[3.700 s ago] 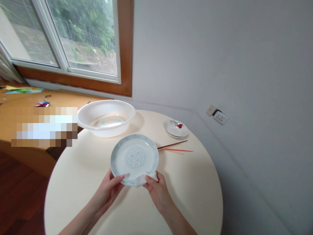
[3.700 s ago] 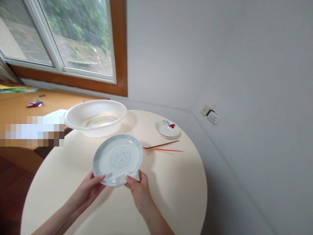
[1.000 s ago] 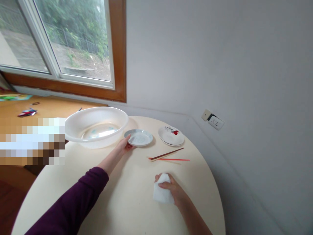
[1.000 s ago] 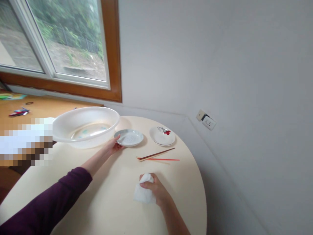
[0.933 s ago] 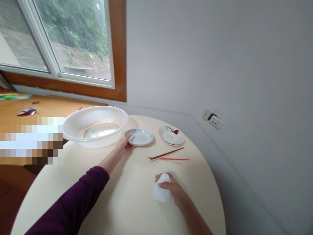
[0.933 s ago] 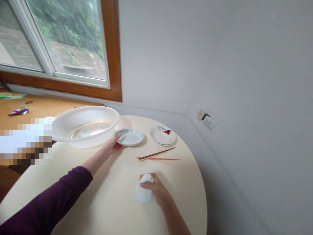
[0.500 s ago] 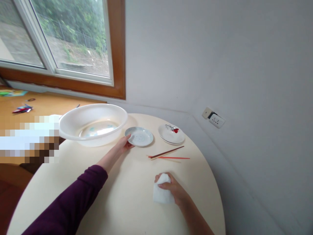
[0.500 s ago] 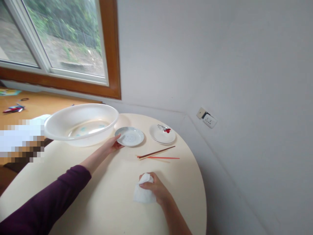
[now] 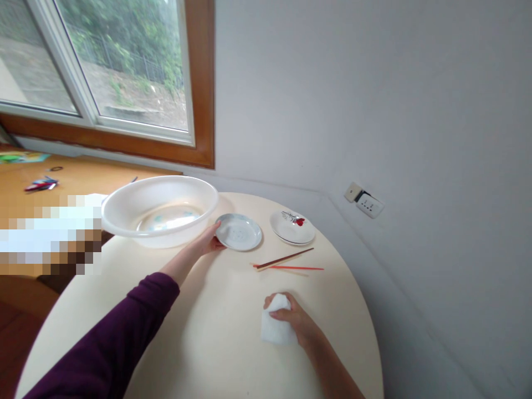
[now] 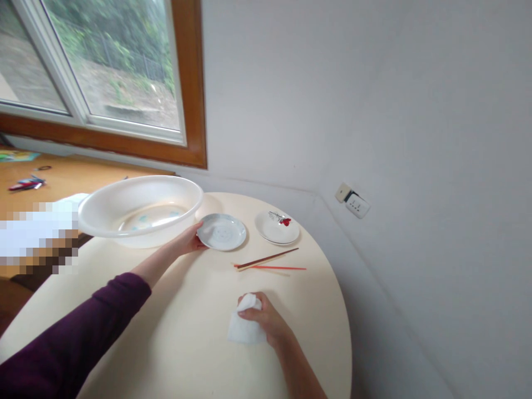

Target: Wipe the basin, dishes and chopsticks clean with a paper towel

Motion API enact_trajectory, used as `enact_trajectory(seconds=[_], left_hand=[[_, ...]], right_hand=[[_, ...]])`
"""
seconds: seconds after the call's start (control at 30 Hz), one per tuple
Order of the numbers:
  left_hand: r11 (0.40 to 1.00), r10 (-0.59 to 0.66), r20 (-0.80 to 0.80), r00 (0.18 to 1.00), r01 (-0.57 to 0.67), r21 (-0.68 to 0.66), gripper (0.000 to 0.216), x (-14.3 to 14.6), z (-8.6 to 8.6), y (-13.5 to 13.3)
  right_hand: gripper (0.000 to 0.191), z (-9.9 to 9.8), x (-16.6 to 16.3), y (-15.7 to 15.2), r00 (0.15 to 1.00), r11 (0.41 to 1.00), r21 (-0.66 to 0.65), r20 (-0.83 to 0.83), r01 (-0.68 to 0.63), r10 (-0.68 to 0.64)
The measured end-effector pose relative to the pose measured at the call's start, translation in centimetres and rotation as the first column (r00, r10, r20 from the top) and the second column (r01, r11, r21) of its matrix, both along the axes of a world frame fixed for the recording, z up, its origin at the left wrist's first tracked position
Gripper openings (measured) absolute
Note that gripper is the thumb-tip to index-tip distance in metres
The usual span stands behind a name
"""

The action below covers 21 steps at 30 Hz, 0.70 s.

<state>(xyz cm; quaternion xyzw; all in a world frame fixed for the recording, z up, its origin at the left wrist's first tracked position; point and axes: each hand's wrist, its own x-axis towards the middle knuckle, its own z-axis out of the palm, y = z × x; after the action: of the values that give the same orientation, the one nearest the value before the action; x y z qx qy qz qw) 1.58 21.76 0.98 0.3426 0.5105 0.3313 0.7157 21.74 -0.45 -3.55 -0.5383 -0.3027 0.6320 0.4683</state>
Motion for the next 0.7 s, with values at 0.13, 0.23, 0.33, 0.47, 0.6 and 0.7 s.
enact_trajectory(seconds=[0.13,0.23,0.33,0.47,0.6,0.7], left_hand=[[0.995,-0.064,-0.187,0.980,0.076,0.059,0.034,-0.41,0.31,0.51],[0.989,-0.101,-0.300,0.949,0.127,0.069,0.044,-0.79,0.34,0.56],[0.985,-0.126,-0.371,0.920,0.162,0.066,0.052,-0.94,0.20,0.35],[0.982,-0.120,-0.422,0.899,0.170,0.083,0.050,-0.86,0.06,0.16],[0.983,-0.095,-0.438,0.894,0.154,0.103,0.049,-0.89,0.16,0.24],[0.986,-0.076,-0.443,0.893,0.134,0.101,0.048,-0.94,0.21,0.34]], right_hand=[[0.049,-0.10,0.09,-0.06,1.000,1.000,-0.004,0.011,-0.005,0.005],[0.049,-0.11,0.07,-0.10,1.000,1.000,0.002,0.010,-0.002,0.002],[0.049,-0.01,0.00,-0.09,1.000,1.000,0.004,0.012,0.006,-0.006],[0.050,0.03,-0.05,-0.03,1.000,1.000,-0.005,0.019,0.018,-0.018],[0.051,-0.16,0.04,0.00,1.000,1.000,-0.003,0.022,0.016,-0.016],[0.051,-0.26,0.09,0.03,1.000,1.000,0.000,0.024,0.018,-0.018]])
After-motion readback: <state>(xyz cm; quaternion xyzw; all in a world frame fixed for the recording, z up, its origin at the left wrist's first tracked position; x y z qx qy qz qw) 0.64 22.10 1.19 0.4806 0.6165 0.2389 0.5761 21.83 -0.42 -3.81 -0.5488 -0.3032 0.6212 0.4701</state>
